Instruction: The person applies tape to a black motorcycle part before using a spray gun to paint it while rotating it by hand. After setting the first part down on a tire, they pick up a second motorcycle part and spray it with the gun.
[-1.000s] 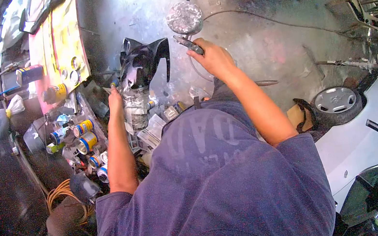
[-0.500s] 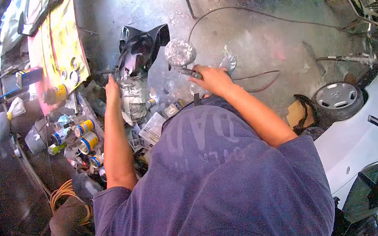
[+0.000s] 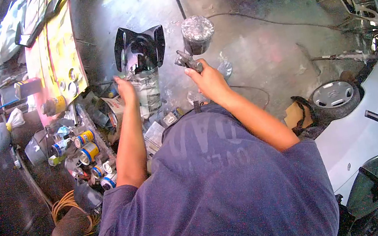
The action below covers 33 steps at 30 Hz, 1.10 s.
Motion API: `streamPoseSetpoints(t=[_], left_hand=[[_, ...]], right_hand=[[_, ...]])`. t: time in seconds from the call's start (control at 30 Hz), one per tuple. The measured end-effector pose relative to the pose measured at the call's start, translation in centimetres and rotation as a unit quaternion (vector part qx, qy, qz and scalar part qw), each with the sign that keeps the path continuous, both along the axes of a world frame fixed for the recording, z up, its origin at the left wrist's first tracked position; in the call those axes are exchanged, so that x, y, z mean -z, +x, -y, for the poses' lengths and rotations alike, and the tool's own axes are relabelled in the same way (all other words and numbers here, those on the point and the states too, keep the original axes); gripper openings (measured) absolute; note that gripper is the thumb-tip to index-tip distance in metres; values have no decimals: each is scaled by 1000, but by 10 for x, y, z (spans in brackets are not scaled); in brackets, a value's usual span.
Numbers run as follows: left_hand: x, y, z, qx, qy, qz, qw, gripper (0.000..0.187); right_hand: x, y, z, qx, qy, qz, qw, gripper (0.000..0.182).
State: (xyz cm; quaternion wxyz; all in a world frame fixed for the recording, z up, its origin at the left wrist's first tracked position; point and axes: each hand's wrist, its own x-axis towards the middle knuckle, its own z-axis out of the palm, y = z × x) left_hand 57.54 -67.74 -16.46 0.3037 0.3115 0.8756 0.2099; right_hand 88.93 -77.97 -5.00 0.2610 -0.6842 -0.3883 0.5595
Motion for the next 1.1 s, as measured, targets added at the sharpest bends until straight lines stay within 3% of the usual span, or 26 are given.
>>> streamPoseSetpoints(t=[0.1,0.2,0.3,0.6,0.9,1.1], left_hand=[[5,24,4,-22,24,-19,999,87],[-2,43,5,-44,15,-37,998,86],[7,45,8,-34,10,-65,997,85],[13,62,16,-46,11,-53,997,87],[3,52,18,-11,68,-29,997,86],[-32,40,14,81,22,-58,995,87]], right_hand=[[42,-5,1,8,77,69,995,49],[21,-13,-1,0,98,21,995,52],[-31,-21,1,4,42,-70,997,52],[-21,-31,1,4,74,-89,993,46],[13,-8,7,87,29,18,996,41],[-32,-2,8,-72,49,55,995,42]])
